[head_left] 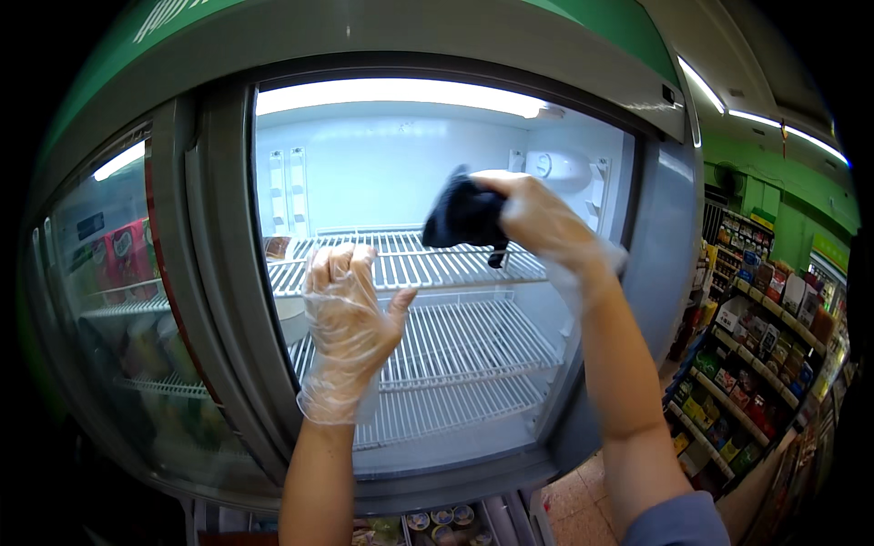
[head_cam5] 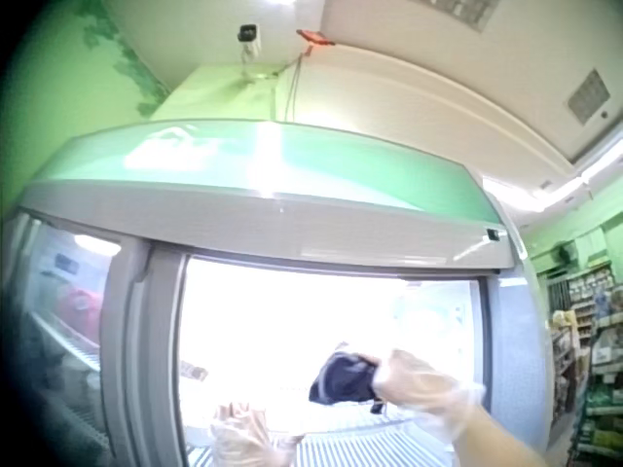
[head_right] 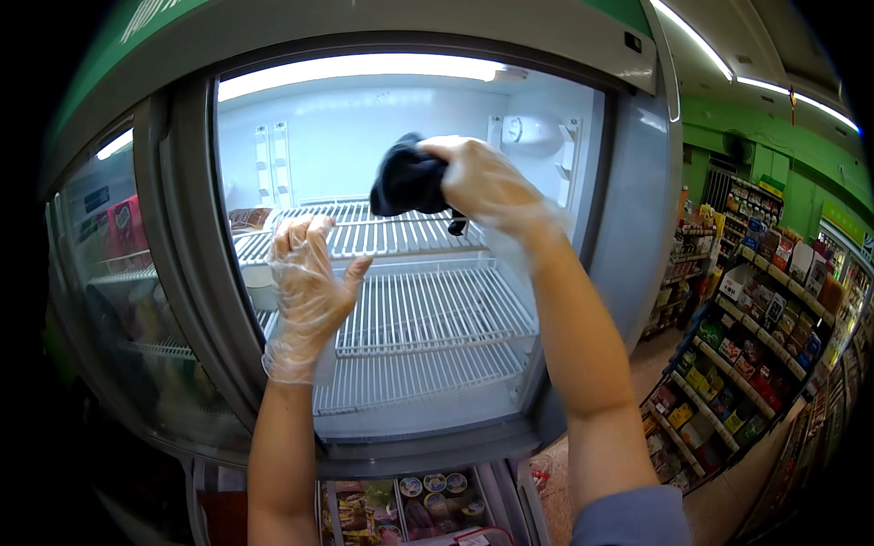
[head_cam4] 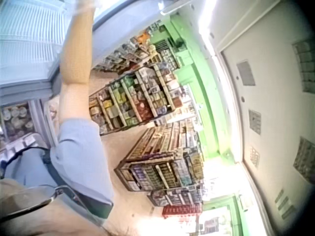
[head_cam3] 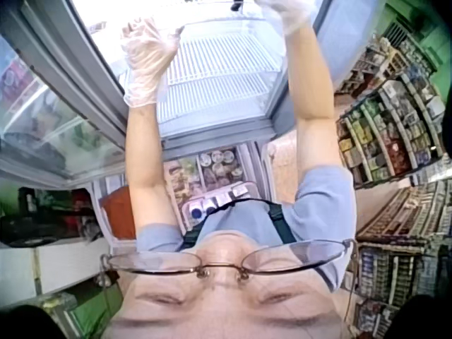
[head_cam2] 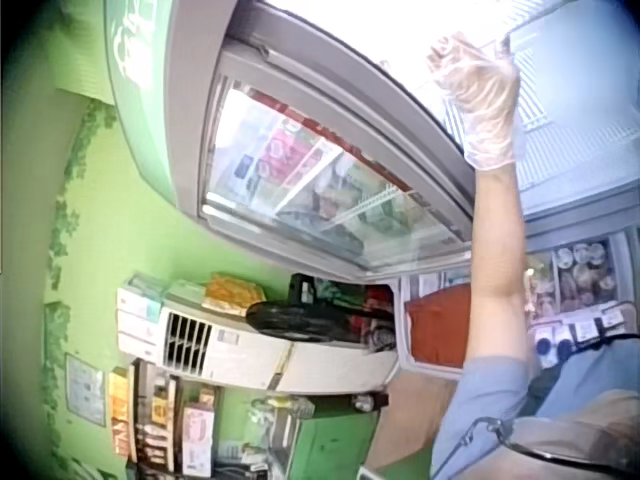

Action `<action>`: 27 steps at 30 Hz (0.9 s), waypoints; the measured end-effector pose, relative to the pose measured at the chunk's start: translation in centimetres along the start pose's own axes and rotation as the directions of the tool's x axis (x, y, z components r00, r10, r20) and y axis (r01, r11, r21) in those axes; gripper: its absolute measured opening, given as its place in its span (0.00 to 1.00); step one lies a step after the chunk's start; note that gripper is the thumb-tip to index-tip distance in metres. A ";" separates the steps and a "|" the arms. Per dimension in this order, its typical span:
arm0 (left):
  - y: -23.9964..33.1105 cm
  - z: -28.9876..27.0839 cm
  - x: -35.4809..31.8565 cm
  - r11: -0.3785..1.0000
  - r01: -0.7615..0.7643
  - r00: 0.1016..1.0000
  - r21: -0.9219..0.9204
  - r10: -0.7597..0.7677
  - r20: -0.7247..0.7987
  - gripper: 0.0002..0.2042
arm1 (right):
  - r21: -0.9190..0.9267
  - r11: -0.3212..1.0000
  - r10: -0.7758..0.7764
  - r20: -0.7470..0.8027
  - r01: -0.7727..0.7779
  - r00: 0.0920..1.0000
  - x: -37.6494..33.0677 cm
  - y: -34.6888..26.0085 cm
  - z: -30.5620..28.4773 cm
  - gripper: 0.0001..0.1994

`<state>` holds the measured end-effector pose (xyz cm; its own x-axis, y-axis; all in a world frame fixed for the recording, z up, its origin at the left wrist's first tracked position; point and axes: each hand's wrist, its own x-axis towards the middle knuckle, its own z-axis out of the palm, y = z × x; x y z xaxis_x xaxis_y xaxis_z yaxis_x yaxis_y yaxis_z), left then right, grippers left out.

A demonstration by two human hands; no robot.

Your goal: The person rinses a dark cloth under running water at a sink, then walks to a commercial glass-door refrigerator and wipes the interior walls, shelves, and door frame with the cloth. The refrigerator remains empty throughout the cleaning.

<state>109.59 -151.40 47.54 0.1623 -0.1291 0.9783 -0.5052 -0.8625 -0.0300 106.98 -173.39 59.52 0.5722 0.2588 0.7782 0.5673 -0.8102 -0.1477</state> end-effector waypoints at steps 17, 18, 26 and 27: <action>-0.4 1.0 0.2 0.997 -0.050 0.999 0.065 0.051 -0.005 0.30 | -0.054 0.928 0.369 -0.029 -0.370 0.929 -6.8 10.9 12.2 0.13; -0.6 1.2 0.1 0.997 -0.047 0.999 0.058 0.047 -0.006 0.31 | -0.117 0.914 0.391 0.008 -0.388 0.920 -5.3 11.5 12.7 0.13; 0.0 -0.1 0.1 0.991 -0.087 0.996 0.099 0.089 -0.021 0.28 | -0.590 0.807 0.270 0.320 -0.032 0.908 0.8 9.2 23.1 0.26; -0.4 -0.2 -0.2 0.989 -0.077 0.997 0.127 0.078 -0.003 0.28 | -0.503 0.863 0.270 0.365 -0.056 0.891 0.8 7.2 23.4 0.27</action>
<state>109.63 -150.94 47.39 0.1198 -0.1948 0.9735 -0.4049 -0.9049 -0.1313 125.40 -166.75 44.80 0.8795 0.2035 0.4302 0.1598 -0.9778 0.1359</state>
